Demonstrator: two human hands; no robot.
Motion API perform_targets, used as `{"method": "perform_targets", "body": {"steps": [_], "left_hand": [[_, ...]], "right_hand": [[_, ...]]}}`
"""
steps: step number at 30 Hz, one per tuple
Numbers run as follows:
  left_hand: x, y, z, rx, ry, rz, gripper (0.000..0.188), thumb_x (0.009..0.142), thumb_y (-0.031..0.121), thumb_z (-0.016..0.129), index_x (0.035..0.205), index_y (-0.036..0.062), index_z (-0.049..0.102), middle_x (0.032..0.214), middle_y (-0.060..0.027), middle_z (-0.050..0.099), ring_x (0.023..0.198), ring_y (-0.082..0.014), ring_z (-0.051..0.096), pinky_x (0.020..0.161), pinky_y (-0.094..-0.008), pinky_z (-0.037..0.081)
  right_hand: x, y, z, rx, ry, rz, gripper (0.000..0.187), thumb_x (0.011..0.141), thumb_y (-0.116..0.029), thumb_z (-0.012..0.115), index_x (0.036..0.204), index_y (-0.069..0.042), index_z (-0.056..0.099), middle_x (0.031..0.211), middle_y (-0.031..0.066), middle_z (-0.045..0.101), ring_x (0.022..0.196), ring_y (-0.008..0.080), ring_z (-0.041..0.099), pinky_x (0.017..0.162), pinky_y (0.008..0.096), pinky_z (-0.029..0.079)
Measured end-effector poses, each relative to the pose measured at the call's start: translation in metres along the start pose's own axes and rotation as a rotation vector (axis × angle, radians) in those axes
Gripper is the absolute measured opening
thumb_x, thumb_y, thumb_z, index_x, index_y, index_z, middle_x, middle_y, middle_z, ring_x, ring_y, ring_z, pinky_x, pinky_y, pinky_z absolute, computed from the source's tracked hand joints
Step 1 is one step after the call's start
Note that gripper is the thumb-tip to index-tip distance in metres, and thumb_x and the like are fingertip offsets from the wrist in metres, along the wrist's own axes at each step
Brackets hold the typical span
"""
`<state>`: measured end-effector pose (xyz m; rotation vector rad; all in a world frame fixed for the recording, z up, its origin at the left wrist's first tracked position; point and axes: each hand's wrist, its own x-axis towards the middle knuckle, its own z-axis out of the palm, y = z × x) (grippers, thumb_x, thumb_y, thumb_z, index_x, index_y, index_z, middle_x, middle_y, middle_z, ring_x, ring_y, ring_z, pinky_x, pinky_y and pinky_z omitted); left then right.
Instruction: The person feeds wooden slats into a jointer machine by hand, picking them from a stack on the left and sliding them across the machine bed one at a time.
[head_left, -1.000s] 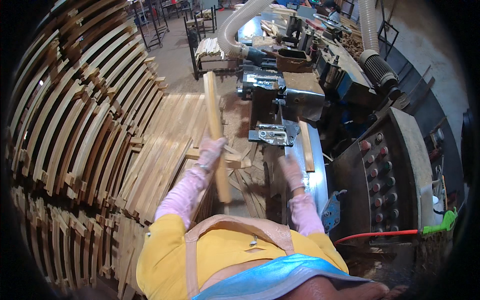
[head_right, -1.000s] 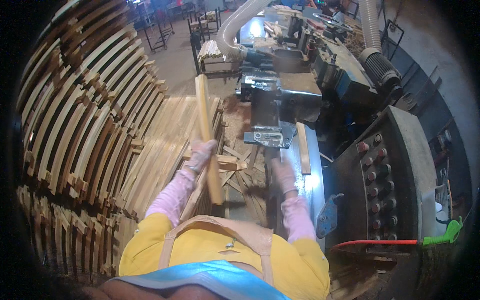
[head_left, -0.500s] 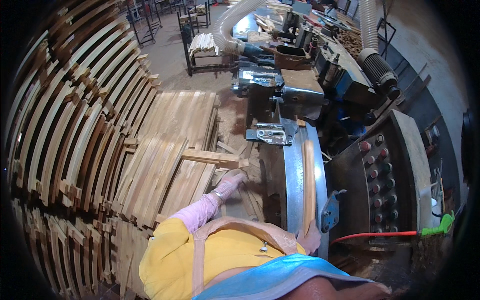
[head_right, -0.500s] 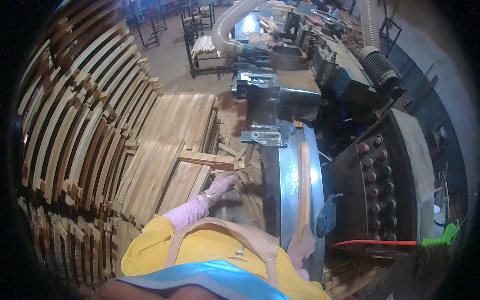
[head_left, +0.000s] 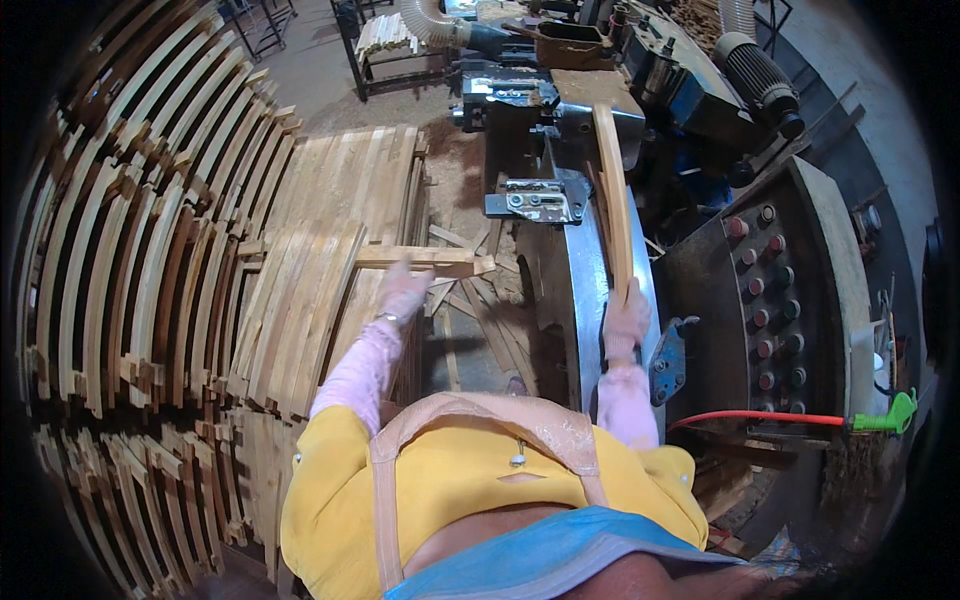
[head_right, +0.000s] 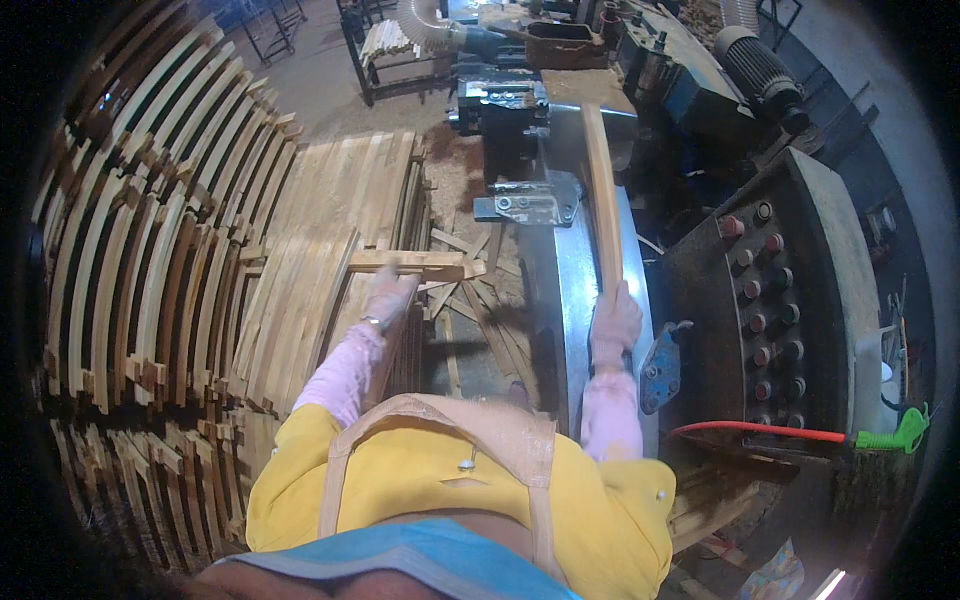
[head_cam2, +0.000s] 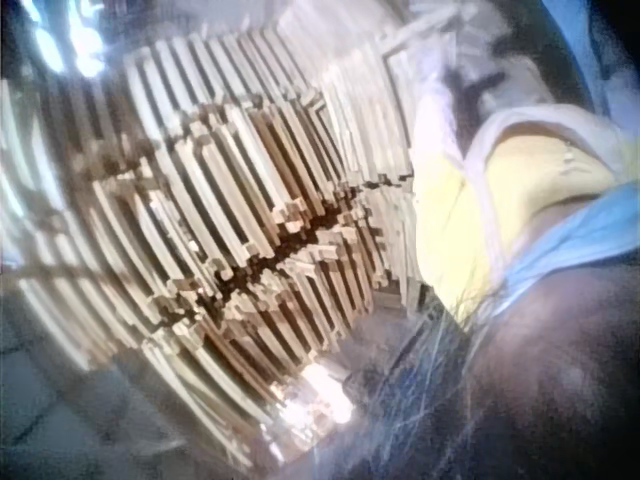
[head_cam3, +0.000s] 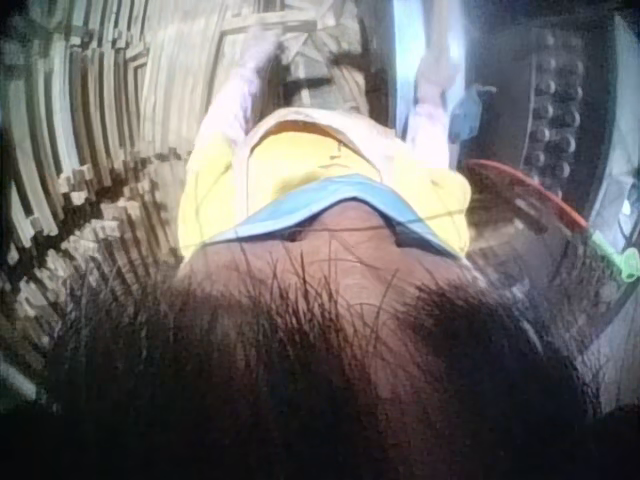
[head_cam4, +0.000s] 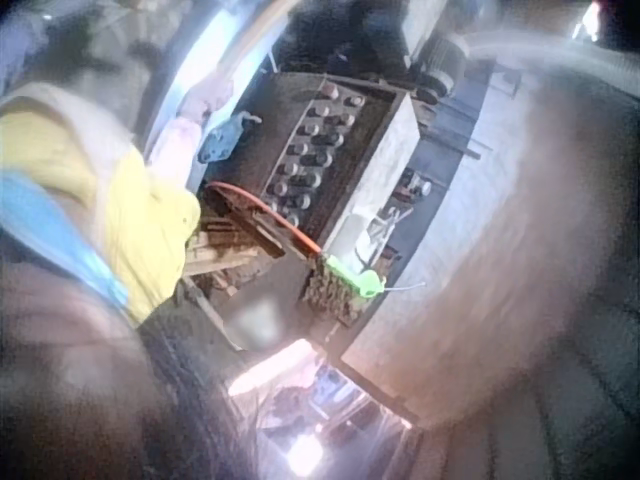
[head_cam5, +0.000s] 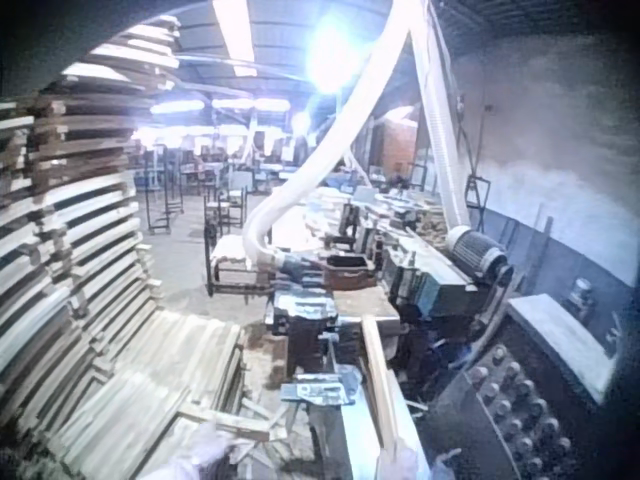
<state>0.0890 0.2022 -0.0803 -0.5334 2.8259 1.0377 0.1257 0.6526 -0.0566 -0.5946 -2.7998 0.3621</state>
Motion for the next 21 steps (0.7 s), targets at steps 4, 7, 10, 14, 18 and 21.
{"method": "perform_targets", "body": {"steps": [4, 7, 10, 14, 18, 21], "left_hand": [[0.018, -0.139, -0.052, 0.586, 0.169, -0.196, 0.104, 0.084, 0.055, 0.071, 0.163, 0.0002, 0.03, 0.167, -0.0262, 0.032, 0.155, -0.0416, 0.029, 0.128, -0.0491, 0.021], [-0.004, -0.178, -0.068, 0.641, 0.12, -0.347, 0.103, 0.08, 0.045, 0.076, 0.162, 0.0044, 0.029, 0.168, -0.0257, 0.029, 0.157, -0.0424, 0.024, 0.128, -0.0539, 0.02], [-0.032, -0.129, -0.104, 0.703, 0.095, -0.36, 0.1, 0.077, 0.039, 0.08, 0.159, 0.007, 0.034, 0.166, -0.0247, 0.031, 0.157, -0.0415, 0.025, 0.127, -0.0542, 0.022], [-0.015, -0.192, -0.079, 0.825, 0.206, -0.324, 0.09, 0.074, 0.037, 0.081, 0.151, 0.0076, 0.042, 0.159, -0.0233, 0.041, 0.148, -0.0443, 0.037, 0.121, -0.0533, 0.032], [-0.029, -0.148, -0.097, 0.614, 0.143, -0.353, 0.075, 0.075, 0.037, 0.08, 0.139, 0.0067, 0.054, 0.147, -0.0235, 0.054, 0.128, -0.0467, 0.059, 0.107, -0.0544, 0.05], [-0.035, -0.056, -0.12, 0.419, 0.195, -0.281, 0.066, 0.079, 0.045, 0.078, 0.13, 0.0053, 0.062, 0.133, -0.0227, 0.066, 0.119, -0.042, 0.066, 0.098, -0.0515, 0.055]], "right_hand": [[-0.104, 0.056, -0.029, -0.005, -0.032, -0.072, 0.049, 0.089, -0.029, 0.072, 0.134, -0.013, 0.062, 0.114, 0.017, 0.07, 0.107, 0.0396, 0.065, 0.088, 0.0541, 0.053], [-0.176, 0.089, -0.058, -0.046, -0.057, -0.015, 0.054, 0.085, -0.027, 0.076, 0.135, -0.01, 0.064, 0.114, 0.0182, 0.071, 0.104, 0.0405, 0.066, 0.089, 0.0535, 0.053], [-0.192, 0.096, -0.07, -0.04, -0.069, 0.022, 0.053, 0.084, -0.026, 0.077, 0.132, -0.007, 0.066, 0.111, 0.0193, 0.072, 0.102, 0.0405, 0.068, 0.087, 0.0532, 0.054], [-0.122, 0.079, -0.023, 0.022, 0.227, -0.208, 0.048, 0.084, -0.026, 0.076, 0.128, -0.007, 0.068, 0.107, 0.0178, 0.073, 0.099, 0.0398, 0.069, 0.086, 0.0525, 0.054], [-0.032, 0.032, 0.007, -0.032, 0.168, -0.324, 0.04, 0.087, -0.029, 0.075, 0.123, -0.014, 0.071, 0.097, 0.0134, 0.07, 0.092, 0.0369, 0.067, 0.084, 0.0507, 0.052], [0.005, 0.029, 0.031, -0.073, 0.137, -0.401, 0.033, 0.088, -0.03, 0.071, 0.119, -0.019, 0.07, 0.097, 0.0113, 0.067, 0.094, 0.0344, 0.065, 0.081, 0.05, 0.051]]}}
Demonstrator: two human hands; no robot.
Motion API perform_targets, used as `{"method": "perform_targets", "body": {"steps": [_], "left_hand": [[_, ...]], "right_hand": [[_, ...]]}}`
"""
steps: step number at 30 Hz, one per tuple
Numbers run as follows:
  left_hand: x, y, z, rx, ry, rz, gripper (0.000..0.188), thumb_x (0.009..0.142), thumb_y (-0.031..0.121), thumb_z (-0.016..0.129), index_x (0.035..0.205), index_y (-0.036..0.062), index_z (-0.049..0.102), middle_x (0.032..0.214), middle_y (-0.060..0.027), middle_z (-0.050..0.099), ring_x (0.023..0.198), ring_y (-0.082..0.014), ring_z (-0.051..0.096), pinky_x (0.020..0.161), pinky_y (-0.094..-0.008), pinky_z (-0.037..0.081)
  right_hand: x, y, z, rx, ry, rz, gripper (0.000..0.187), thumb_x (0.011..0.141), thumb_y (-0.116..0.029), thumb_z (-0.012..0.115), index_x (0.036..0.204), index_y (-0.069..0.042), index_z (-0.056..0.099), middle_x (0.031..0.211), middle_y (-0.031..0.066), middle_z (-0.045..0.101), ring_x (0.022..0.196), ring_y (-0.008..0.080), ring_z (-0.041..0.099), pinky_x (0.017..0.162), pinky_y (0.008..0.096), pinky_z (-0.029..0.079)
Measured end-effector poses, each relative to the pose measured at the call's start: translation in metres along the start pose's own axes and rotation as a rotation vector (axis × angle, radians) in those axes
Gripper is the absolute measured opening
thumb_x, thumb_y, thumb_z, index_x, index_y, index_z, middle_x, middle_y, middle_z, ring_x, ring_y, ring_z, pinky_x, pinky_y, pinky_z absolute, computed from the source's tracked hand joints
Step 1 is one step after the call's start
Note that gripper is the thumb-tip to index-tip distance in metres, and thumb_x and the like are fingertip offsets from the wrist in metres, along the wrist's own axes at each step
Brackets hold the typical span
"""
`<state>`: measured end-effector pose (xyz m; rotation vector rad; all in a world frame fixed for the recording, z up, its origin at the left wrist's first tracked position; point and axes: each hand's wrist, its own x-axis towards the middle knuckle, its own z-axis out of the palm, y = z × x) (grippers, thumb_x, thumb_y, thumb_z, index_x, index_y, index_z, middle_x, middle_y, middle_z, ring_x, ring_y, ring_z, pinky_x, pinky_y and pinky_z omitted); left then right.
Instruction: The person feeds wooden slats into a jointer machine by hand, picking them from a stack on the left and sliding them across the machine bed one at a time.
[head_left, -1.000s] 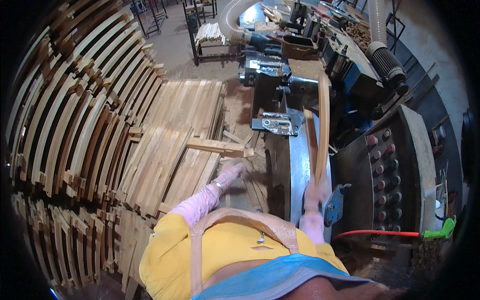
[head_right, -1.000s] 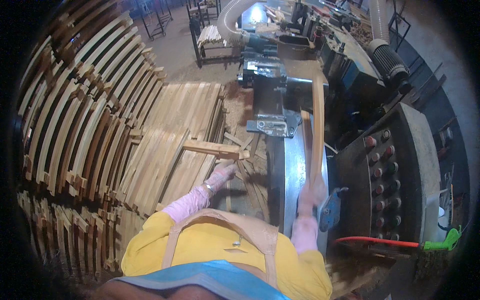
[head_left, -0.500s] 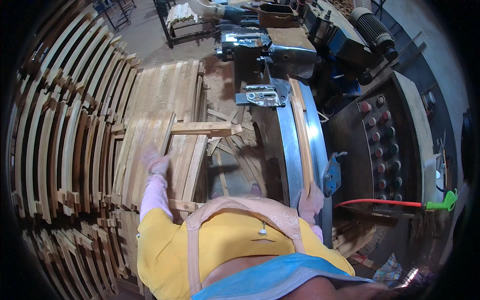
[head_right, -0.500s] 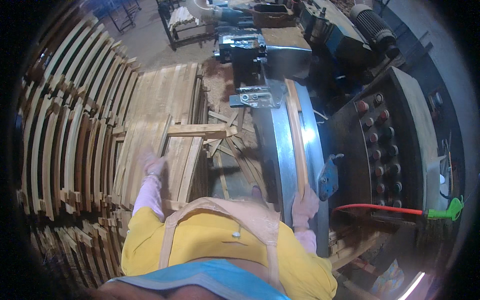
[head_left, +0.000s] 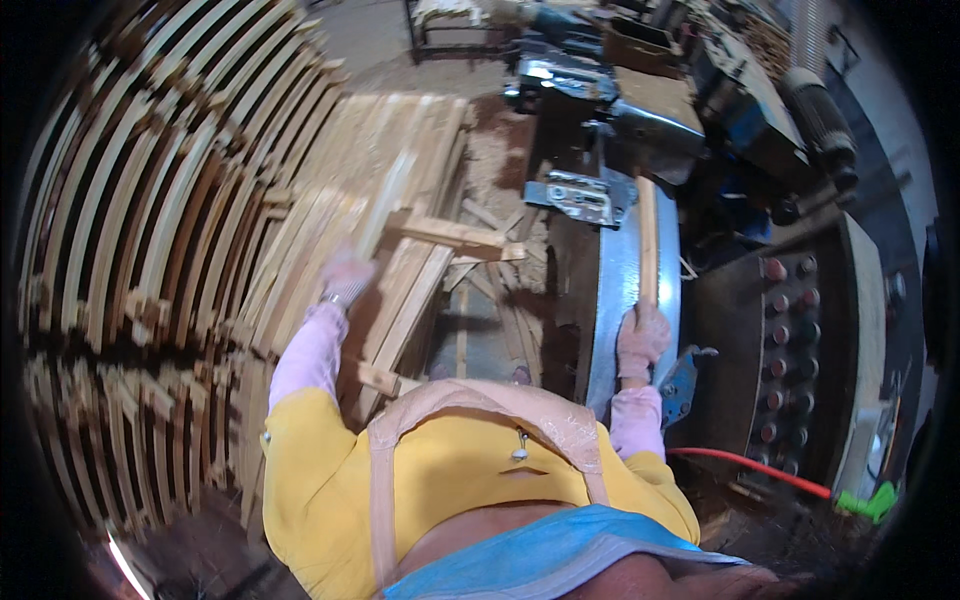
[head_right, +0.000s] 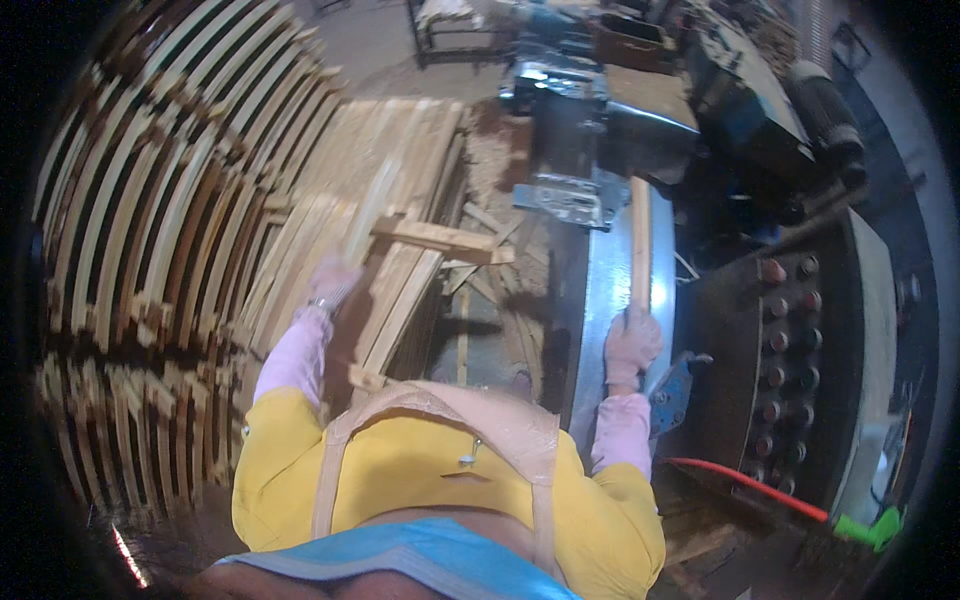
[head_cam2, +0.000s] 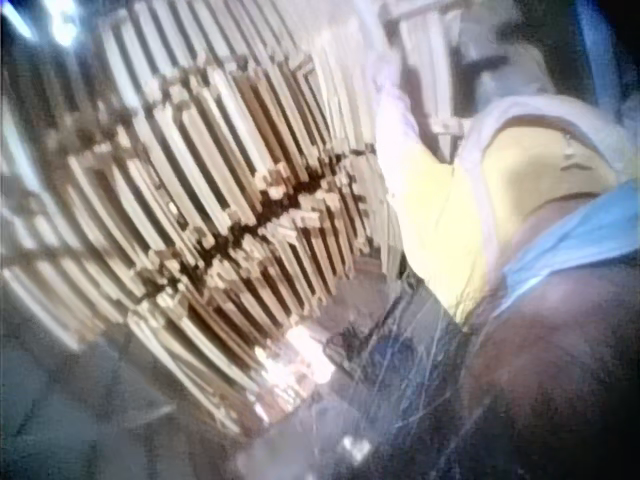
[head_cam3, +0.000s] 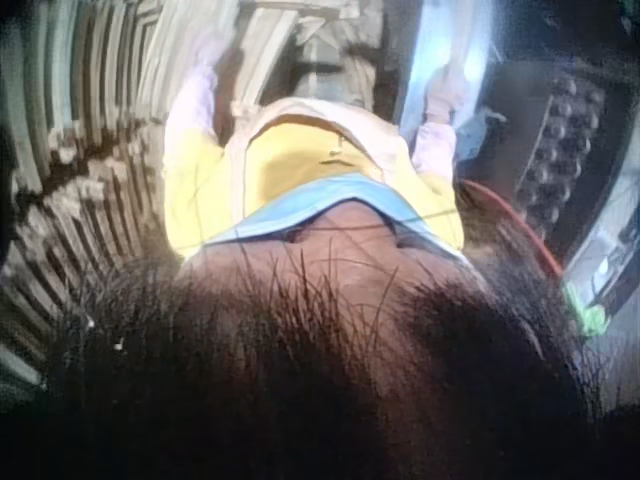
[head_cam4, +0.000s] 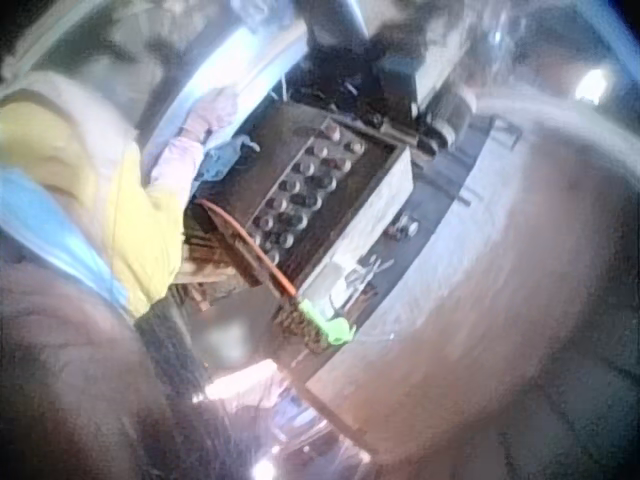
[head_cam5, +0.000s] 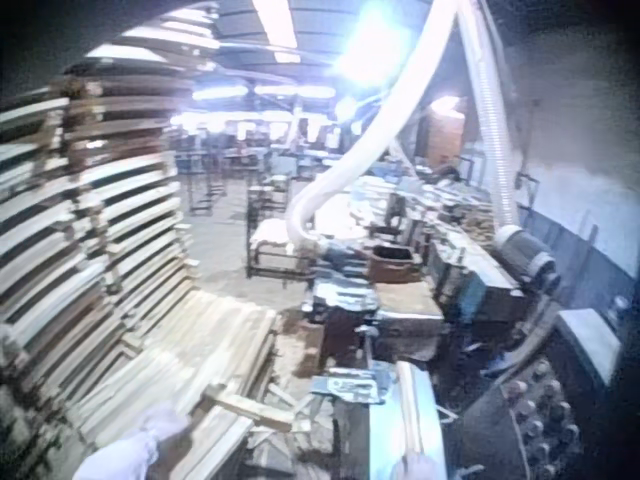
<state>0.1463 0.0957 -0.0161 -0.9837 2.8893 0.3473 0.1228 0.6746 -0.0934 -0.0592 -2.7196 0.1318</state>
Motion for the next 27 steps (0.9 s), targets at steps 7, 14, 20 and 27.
{"method": "perform_targets", "body": {"steps": [7, 14, 20, 27], "left_hand": [[0.004, 0.159, -0.039, -0.958, -0.197, 0.284, 0.038, 0.085, 0.036, 0.074, 0.101, 0.0014, 0.076, 0.084, -0.0158, 0.075, 0.078, -0.0247, 0.073, 0.071, -0.0389, 0.058], [-0.082, 0.29, 0.015, -1.423, -0.645, 0.557, 0.056, 0.088, 0.027, 0.075, 0.132, -0.0038, 0.061, 0.111, -0.0144, 0.07, 0.092, -0.0224, 0.068, 0.082, -0.0357, 0.056], [-0.074, 0.21, 0.126, -1.029, -0.84, 0.486, 0.056, 0.09, 0.037, 0.068, 0.129, -0.0032, 0.065, 0.108, -0.0135, 0.073, 0.097, -0.0233, 0.068, 0.089, -0.0362, 0.053], [-0.069, 0.092, 0.129, -1.014, -0.693, 0.104, 0.056, 0.094, 0.038, 0.067, 0.134, -0.0011, 0.066, 0.095, -0.0039, 0.069, 0.081, -0.0143, 0.061, 0.073, -0.0305, 0.051]], "right_hand": [[0.077, -0.081, 0.002, 0.62, -0.304, 0.226, 0.055, 0.093, -0.03, 0.07, 0.143, -0.009, 0.059, 0.119, 0.0158, 0.075, 0.105, 0.0333, 0.071, 0.091, 0.0431, 0.055], [-0.047, -0.139, -0.068, 0.991, -0.337, 0.225, 0.088, 0.088, -0.012, 0.078, 0.163, -0.003, 0.033, 0.16, 0.0235, 0.044, 0.145, 0.0303, 0.048, 0.121, 0.0372, 0.036], [-0.13, -0.058, -0.162, 0.192, -0.62, 0.646, 0.081, 0.086, -0.027, 0.079, 0.157, -0.012, 0.045, 0.127, 0.0256, 0.066, 0.12, 0.0467, 0.061, 0.102, 0.0525, 0.05], [-0.082, -0.036, -0.092, 0.058, -0.146, 0.469, 0.059, 0.088, -0.03, 0.072, 0.142, -0.013, 0.057, 0.106, 0.0266, 0.071, 0.098, 0.0465, 0.068, 0.087, 0.0585, 0.052]]}}
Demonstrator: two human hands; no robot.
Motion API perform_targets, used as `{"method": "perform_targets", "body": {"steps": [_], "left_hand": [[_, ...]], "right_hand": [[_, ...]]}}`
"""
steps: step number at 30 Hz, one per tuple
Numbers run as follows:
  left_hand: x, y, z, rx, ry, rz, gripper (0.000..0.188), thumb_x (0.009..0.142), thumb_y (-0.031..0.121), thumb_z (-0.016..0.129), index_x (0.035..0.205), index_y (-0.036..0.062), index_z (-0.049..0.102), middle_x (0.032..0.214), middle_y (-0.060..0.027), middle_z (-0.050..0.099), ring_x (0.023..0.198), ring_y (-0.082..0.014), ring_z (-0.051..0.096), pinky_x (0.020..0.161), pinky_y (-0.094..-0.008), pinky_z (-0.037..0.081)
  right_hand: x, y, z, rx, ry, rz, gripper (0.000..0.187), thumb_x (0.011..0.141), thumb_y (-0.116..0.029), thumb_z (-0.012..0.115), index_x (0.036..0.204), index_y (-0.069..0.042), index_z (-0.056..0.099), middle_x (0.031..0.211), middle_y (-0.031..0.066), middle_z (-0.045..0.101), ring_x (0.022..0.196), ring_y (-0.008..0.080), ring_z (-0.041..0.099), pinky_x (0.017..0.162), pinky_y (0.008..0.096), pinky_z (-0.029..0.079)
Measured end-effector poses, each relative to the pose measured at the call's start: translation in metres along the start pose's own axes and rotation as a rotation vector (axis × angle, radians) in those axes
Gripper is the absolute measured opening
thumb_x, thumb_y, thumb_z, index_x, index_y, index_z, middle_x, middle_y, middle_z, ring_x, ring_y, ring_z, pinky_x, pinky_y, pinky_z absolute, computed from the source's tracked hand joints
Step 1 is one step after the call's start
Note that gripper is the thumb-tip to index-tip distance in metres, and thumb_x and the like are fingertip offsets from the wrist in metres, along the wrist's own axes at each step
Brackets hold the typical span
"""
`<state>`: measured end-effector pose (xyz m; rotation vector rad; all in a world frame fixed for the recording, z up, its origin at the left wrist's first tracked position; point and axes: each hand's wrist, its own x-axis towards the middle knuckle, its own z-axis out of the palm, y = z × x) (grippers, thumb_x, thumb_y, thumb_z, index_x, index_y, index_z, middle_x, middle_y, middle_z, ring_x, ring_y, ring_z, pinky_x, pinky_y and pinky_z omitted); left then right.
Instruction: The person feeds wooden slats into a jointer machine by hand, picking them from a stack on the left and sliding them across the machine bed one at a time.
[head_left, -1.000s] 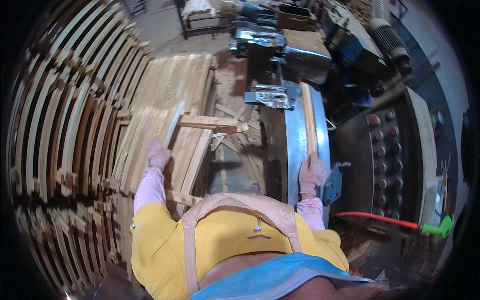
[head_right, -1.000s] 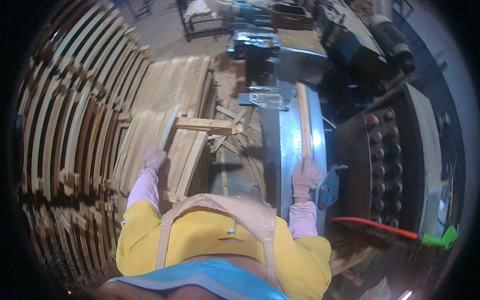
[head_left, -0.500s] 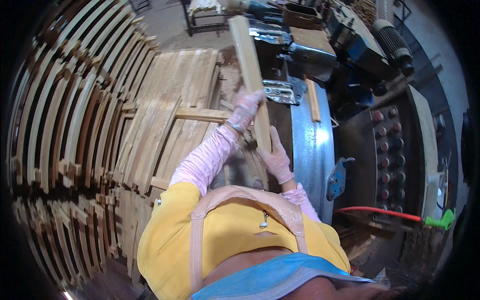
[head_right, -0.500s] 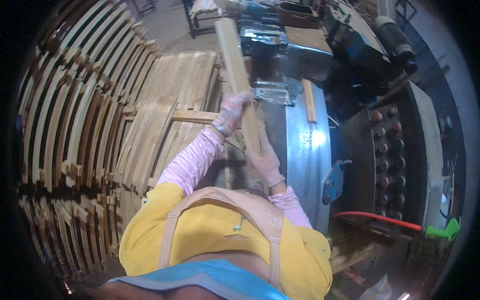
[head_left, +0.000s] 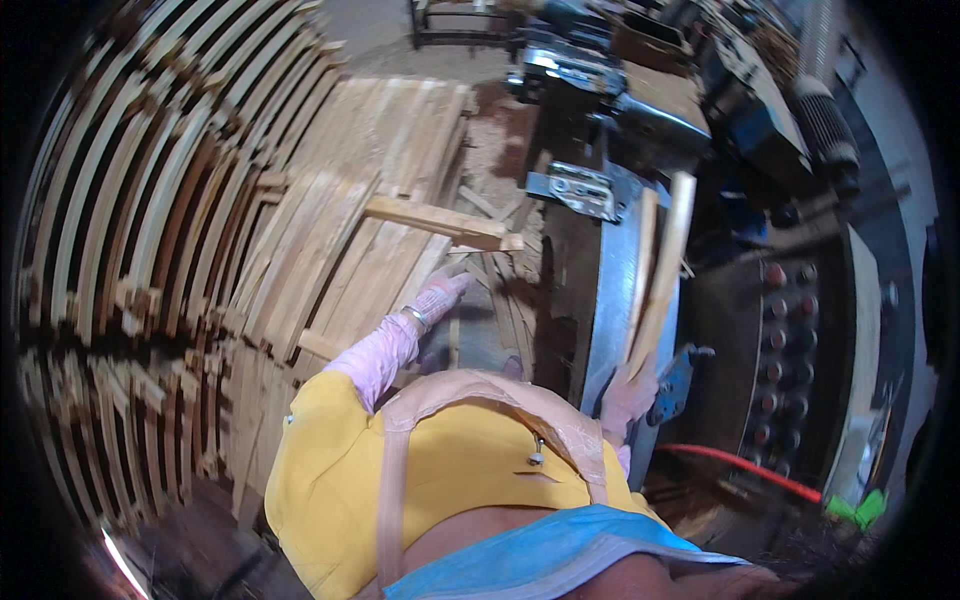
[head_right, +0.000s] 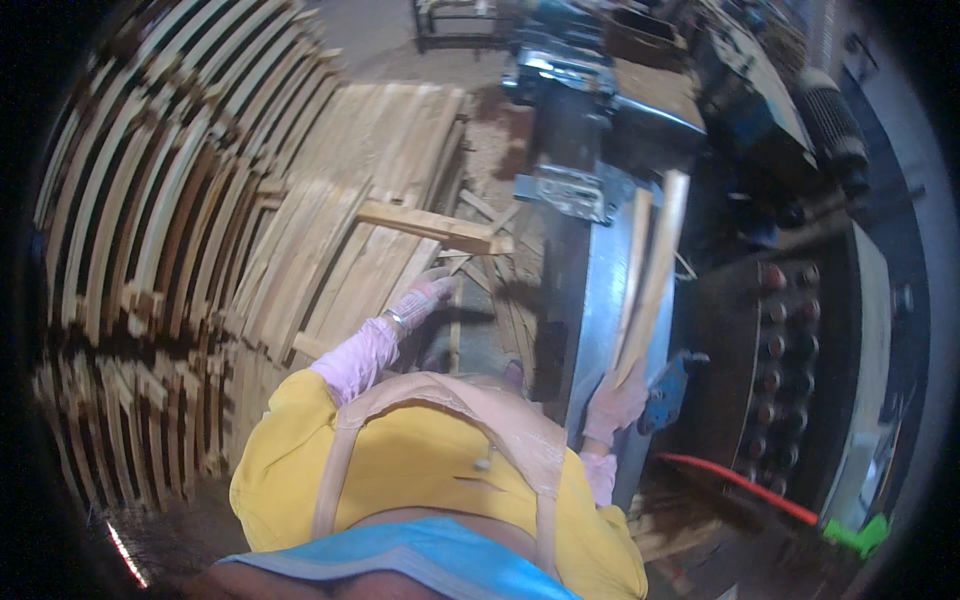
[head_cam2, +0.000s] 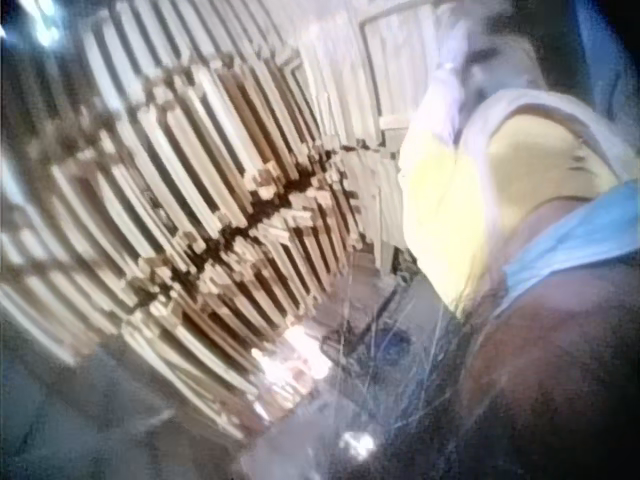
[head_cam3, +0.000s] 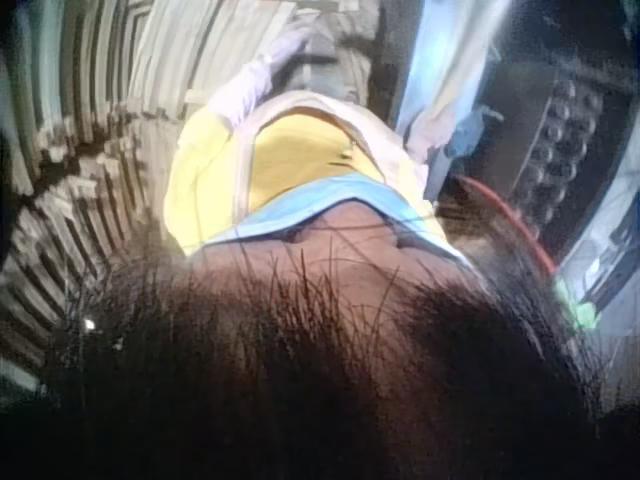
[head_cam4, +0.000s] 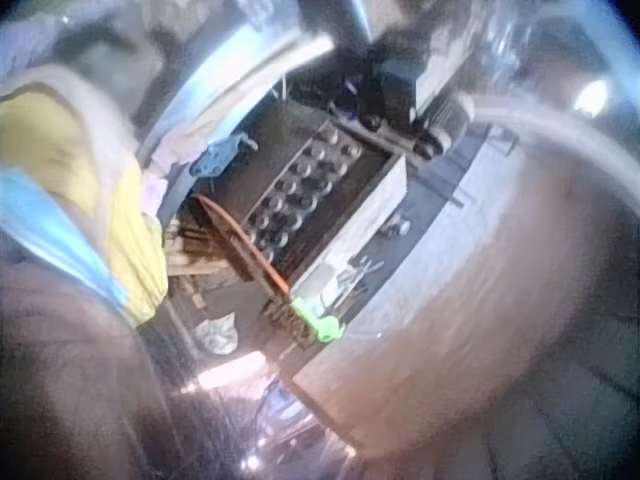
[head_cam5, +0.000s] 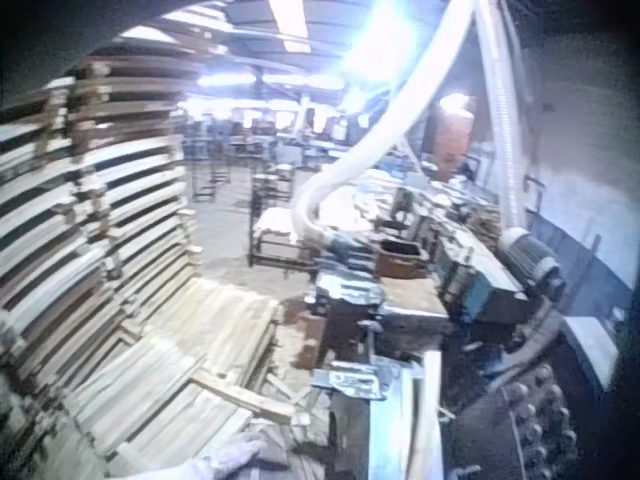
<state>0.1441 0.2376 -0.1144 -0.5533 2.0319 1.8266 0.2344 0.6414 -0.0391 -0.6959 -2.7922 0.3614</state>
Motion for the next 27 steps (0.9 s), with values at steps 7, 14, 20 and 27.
{"method": "perform_targets", "body": {"steps": [7, 14, 20, 27], "left_hand": [[-0.003, 0.019, -0.092, 0.191, 0.346, 0.121, 0.065, 0.097, 0.037, 0.066, 0.146, -0.0041, 0.054, 0.145, -0.0244, 0.061, 0.136, -0.0322, 0.058, 0.114, -0.0402, 0.044], [0.043, 0.006, -0.284, 0.797, 0.93, 0.002, 0.076, 0.094, 0.057, 0.06, 0.147, 0.0031, 0.056, 0.143, -0.0199, 0.064, 0.13, -0.037, 0.062, 0.112, -0.0418, 0.048], [0.017, -0.03, -0.388, 0.953, 0.871, -0.32, 0.079, 0.095, 0.068, 0.053, 0.147, 0.0088, 0.057, 0.146, -0.0176, 0.061, 0.133, -0.0341, 0.06, 0.112, -0.045, 0.046], [-0.008, 0.006, -0.35, 1.069, 0.909, -0.381, 0.078, 0.092, 0.07, 0.058, 0.143, 0.0112, 0.061, 0.14, -0.0165, 0.065, 0.128, -0.0328, 0.063, 0.109, -0.044, 0.048]], "right_hand": [[0.13, -0.075, 0.031, 0.094, 0.052, -0.044, 0.059, 0.09, -0.027, 0.069, 0.144, -0.01, 0.056, 0.117, 0.0256, 0.071, 0.106, 0.0454, 0.067, 0.092, 0.0552, 0.052], [0.089, -0.061, 0.047, 0.189, -0.002, -0.123, 0.064, 0.092, -0.027, 0.07, 0.15, -0.009, 0.051, 0.122, 0.0263, 0.068, 0.113, 0.05, 0.063, 0.096, 0.0539, 0.05], [-0.061, 0.055, -0.003, -0.202, -0.273, -0.018, 0.068, 0.094, -0.041, 0.064, 0.154, -0.011, 0.048, 0.118, 0.0292, 0.066, 0.111, 0.0483, 0.061, 0.097, 0.0574, 0.047], [-0.008, -0.004, 0.016, -0.101, 0.05, -0.06, 0.061, 0.094, -0.042, 0.063, 0.144, -0.007, 0.056, 0.113, 0.0314, 0.068, 0.106, 0.0497, 0.063, 0.092, 0.0587, 0.049]]}}
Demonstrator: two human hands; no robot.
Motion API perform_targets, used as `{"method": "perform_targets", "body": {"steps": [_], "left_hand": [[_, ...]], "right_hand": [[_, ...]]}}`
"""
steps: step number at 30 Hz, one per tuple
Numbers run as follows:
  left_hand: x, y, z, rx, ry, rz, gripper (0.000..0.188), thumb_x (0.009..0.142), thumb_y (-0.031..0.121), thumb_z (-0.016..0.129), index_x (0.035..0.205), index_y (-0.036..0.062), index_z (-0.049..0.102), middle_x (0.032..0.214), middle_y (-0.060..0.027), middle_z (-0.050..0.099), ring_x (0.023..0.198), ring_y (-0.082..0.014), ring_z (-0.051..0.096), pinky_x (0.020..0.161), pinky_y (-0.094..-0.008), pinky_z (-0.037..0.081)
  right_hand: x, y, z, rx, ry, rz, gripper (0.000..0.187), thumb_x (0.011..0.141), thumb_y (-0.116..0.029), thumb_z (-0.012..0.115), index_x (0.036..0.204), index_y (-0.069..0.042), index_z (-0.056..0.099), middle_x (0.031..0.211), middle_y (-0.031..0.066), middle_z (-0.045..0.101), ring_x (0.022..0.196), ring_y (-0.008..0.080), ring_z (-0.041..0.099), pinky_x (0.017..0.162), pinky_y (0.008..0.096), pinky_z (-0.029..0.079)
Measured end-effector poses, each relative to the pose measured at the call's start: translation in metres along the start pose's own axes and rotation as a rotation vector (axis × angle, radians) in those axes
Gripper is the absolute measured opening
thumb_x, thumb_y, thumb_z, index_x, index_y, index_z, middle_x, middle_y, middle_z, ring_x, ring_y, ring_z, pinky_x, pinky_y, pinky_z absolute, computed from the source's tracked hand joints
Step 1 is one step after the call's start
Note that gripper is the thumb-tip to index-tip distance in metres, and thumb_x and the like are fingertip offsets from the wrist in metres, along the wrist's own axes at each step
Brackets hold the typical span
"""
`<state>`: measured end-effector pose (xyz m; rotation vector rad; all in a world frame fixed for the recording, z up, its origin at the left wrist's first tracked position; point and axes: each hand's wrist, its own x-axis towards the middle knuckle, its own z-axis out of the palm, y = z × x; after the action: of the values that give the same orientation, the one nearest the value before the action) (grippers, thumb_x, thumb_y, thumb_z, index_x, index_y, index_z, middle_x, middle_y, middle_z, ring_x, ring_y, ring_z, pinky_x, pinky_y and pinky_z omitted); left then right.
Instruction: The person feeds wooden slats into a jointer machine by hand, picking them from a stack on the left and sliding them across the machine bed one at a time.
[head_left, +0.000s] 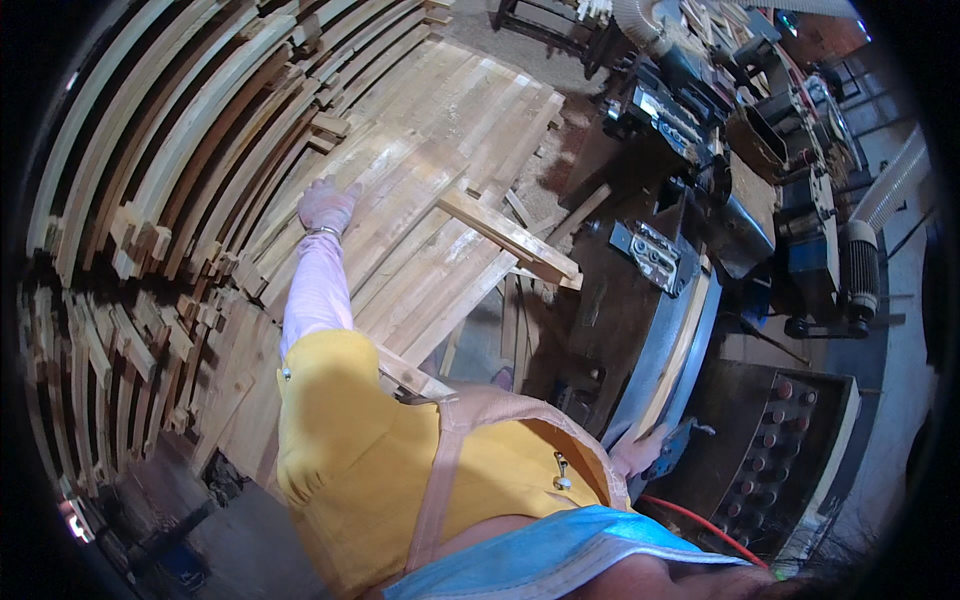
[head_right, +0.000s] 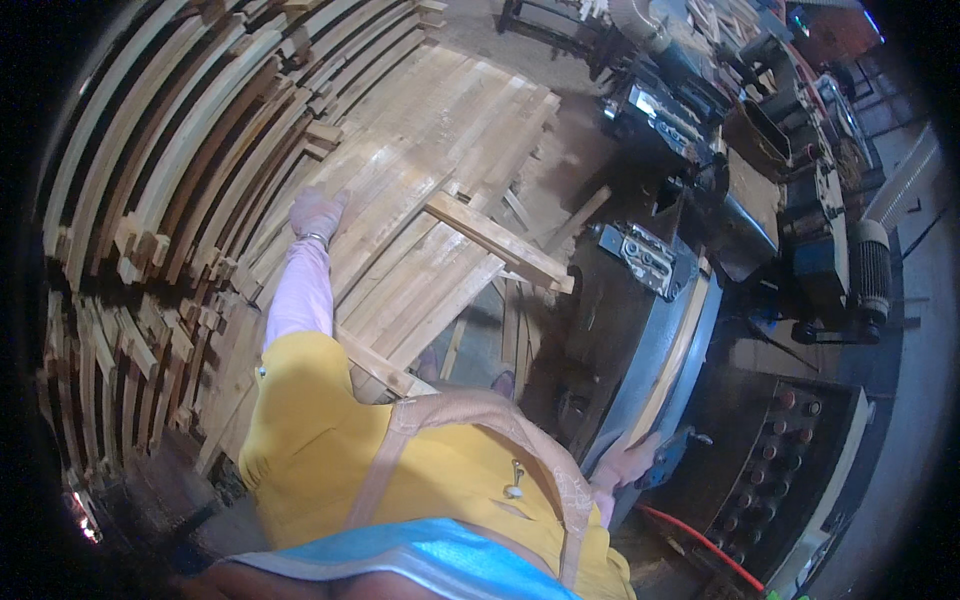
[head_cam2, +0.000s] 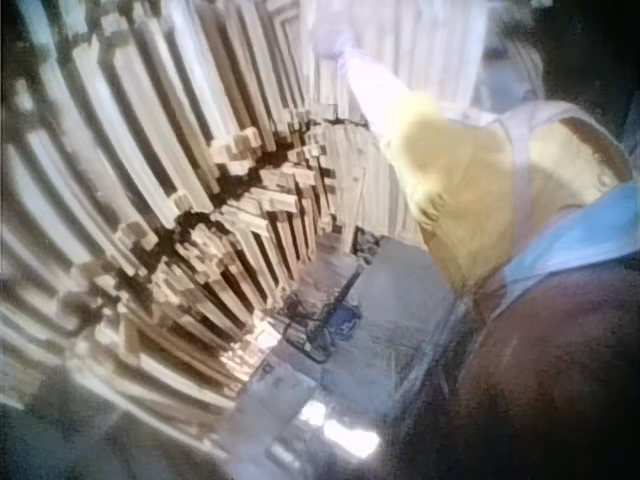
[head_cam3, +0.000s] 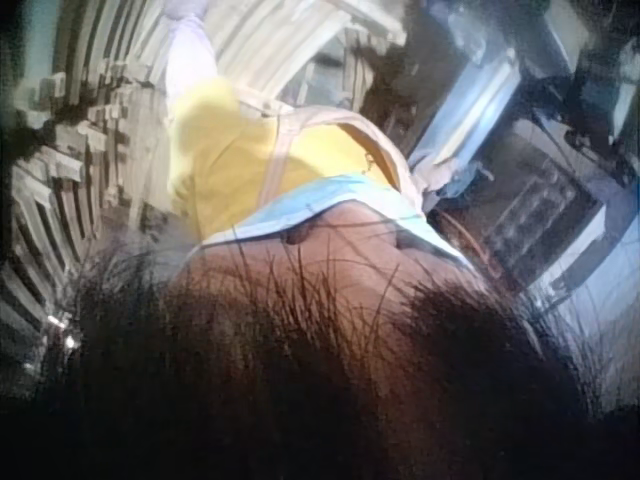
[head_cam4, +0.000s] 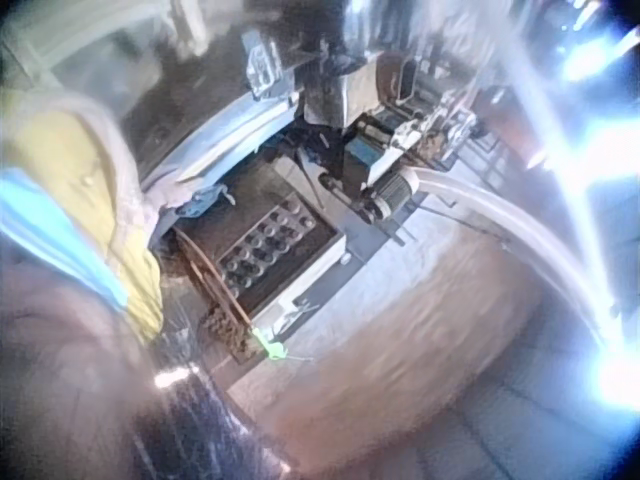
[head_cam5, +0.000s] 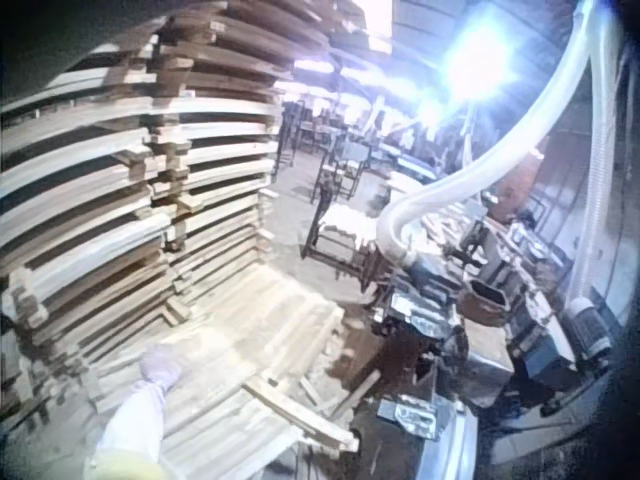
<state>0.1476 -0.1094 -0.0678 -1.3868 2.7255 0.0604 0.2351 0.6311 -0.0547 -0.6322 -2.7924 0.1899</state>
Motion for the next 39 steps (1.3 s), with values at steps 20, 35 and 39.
{"method": "perform_targets", "body": {"steps": [20, 35, 39], "left_hand": [[-0.172, 0.173, -0.103, -0.025, 0.214, 1.121, 0.013, 0.088, 0.018, 0.064, 0.086, 0.0085, 0.073, 0.075, -0.0073, 0.071, 0.072, -0.0213, 0.072, 0.064, -0.0407, 0.058], [-0.035, -0.088, -0.046, -0.073, -0.288, 0.013, 0.104, 0.072, 0.053, 0.084, 0.157, 0.0095, 0.043, 0.15, -0.0225, 0.056, 0.14, -0.0344, 0.055, 0.115, -0.041, 0.045], [-0.051, -0.077, -0.062, -0.307, -0.249, 0.007, 0.09, 0.076, 0.054, 0.082, 0.148, 0.0079, 0.053, 0.139, -0.0229, 0.064, 0.13, -0.0348, 0.062, 0.108, -0.0423, 0.05]], "right_hand": [[0.049, -0.279, -0.007, 0.353, -0.706, -0.841, 0.05, 0.09, -0.035, 0.075, 0.138, -0.02, 0.066, 0.12, 0.0187, 0.074, 0.113, 0.0368, 0.07, 0.096, 0.0433, 0.054], [0.042, 0.006, 0.024, -0.164, -0.078, -0.16, 0.048, 0.095, -0.032, 0.068, 0.138, -0.011, 0.066, 0.107, 0.0249, 0.068, 0.102, 0.044, 0.064, 0.087, 0.0544, 0.049], [0.153, -0.032, 0.076, -0.148, 0.01, -0.245, 0.036, 0.098, -0.032, 0.064, 0.126, -0.01, 0.069, 0.104, 0.0248, 0.068, 0.099, 0.0439, 0.063, 0.085, 0.0549, 0.048]]}}
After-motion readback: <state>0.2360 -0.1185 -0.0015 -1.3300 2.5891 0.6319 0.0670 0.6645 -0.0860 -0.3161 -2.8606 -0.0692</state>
